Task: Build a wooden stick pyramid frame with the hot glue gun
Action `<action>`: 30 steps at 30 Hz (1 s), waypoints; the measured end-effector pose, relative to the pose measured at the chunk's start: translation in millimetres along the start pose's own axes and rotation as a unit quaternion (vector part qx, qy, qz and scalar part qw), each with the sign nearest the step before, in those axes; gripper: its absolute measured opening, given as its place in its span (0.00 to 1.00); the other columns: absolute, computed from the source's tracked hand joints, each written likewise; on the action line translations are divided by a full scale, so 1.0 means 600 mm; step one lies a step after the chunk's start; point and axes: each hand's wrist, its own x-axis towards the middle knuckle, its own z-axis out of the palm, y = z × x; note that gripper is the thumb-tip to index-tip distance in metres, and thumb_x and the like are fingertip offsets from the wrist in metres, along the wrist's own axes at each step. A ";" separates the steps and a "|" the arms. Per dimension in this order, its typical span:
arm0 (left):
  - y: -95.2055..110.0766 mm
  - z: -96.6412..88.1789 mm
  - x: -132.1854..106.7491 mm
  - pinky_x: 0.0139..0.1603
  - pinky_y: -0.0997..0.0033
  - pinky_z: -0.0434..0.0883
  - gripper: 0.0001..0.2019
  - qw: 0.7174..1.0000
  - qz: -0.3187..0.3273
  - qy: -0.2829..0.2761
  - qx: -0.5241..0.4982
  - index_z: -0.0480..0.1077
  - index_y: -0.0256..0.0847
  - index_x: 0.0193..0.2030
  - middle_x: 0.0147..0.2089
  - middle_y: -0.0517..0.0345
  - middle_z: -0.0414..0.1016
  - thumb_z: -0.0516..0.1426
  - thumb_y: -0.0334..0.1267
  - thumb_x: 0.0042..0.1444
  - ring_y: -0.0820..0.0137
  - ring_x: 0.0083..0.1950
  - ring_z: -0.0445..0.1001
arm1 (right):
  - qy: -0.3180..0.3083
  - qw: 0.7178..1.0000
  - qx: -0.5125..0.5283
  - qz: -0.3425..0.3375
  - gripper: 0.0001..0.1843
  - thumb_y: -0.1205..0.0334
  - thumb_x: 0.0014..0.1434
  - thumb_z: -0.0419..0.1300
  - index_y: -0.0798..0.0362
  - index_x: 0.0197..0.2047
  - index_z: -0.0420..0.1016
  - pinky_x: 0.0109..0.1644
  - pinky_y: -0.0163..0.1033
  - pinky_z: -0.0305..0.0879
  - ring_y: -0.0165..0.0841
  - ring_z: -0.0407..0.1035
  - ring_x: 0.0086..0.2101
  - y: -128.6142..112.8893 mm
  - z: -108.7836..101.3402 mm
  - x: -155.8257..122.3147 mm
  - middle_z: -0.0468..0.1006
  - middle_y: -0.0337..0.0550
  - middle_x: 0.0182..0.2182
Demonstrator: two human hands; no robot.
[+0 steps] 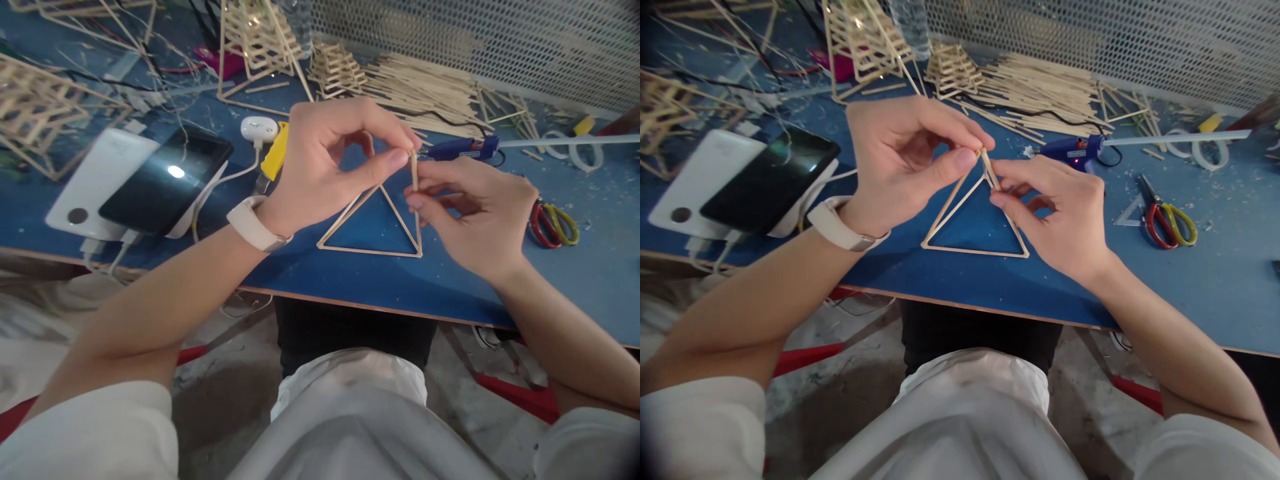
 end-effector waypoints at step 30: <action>0.041 0.006 -0.002 0.48 0.63 0.84 0.07 0.994 0.003 -0.006 0.108 0.83 0.52 0.57 0.51 0.56 0.92 0.63 0.47 0.83 0.66 0.54 0.91 | 0.005 1.000 0.025 -0.003 0.15 0.50 0.74 0.78 0.33 0.62 0.94 0.39 0.44 0.90 0.40 0.88 0.41 0.012 0.002 0.000 0.93 0.38 0.46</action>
